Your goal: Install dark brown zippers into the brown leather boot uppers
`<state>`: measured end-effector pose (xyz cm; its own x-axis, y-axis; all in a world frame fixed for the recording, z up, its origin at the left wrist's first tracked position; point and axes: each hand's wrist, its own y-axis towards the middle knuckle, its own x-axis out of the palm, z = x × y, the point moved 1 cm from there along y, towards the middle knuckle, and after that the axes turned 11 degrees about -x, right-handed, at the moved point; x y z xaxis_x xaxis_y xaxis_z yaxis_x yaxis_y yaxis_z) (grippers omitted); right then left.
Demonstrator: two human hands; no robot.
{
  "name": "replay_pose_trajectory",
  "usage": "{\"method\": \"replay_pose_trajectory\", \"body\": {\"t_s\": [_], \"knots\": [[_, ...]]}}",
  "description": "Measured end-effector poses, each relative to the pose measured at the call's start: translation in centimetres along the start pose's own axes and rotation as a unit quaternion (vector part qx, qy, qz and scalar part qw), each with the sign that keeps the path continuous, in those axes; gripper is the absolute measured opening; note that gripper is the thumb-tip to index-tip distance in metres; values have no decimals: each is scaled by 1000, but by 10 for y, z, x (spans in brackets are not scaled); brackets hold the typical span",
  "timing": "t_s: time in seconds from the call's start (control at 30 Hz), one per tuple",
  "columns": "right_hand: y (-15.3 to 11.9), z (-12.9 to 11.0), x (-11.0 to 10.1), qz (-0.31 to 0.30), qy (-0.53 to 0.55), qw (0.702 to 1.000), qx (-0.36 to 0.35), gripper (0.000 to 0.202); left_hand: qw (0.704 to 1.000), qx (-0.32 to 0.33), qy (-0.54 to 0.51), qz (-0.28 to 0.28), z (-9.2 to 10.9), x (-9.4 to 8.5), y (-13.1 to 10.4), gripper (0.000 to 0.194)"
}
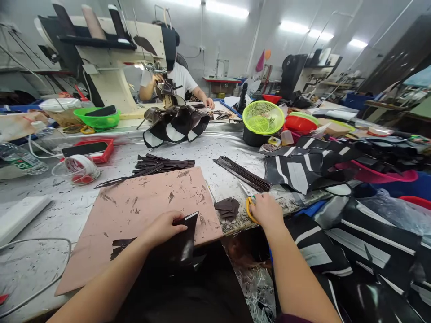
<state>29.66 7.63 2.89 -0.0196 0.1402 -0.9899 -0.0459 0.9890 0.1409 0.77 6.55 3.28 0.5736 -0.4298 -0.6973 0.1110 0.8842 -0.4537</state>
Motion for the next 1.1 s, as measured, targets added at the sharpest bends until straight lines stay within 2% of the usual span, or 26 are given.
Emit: {"method": "replay_pose_trajectory", "body": {"t_s": [0.07, 0.1, 0.17, 0.23, 0.33, 0.57, 0.73, 0.87, 0.97, 1.1], "knots": [[-1, -32, -5, 109, 71, 985, -114, 17, 1000, 9, -29, -5, -2, 2, -3, 16], [-6, -52, -8, 159, 134, 962, -178, 16, 999, 13, -41, -6, -2, 4, -5, 19], [-19, -92, -12, 188, 254, 897, -308, 16, 998, 25, -60, -11, -1, 7, -9, 22], [-29, -121, -14, 195, 296, 865, -356, 17, 996, 50, -77, -5, 0, 9, -15, 22], [-35, -138, -14, 195, 318, 861, -346, 16, 991, 84, -101, 28, 3, 9, -23, 19], [-39, -134, -20, 173, 310, 866, -352, 14, 986, 109, -83, 97, 9, 11, -43, 17], [-50, -143, -27, 206, 291, 863, -359, 19, 981, 111, -63, 144, 14, 11, -56, 17], [-55, -144, -27, 217, 363, 835, -352, 17, 985, 104, -81, 111, 13, 7, -66, 14], [-57, -140, -28, 166, 456, 813, -320, 14, 988, 83, -105, 75, 12, 5, -73, 13], [-62, -138, -28, 73, 564, 794, -216, 14, 986, 91, -122, 62, 11, 3, -82, 14]]}}
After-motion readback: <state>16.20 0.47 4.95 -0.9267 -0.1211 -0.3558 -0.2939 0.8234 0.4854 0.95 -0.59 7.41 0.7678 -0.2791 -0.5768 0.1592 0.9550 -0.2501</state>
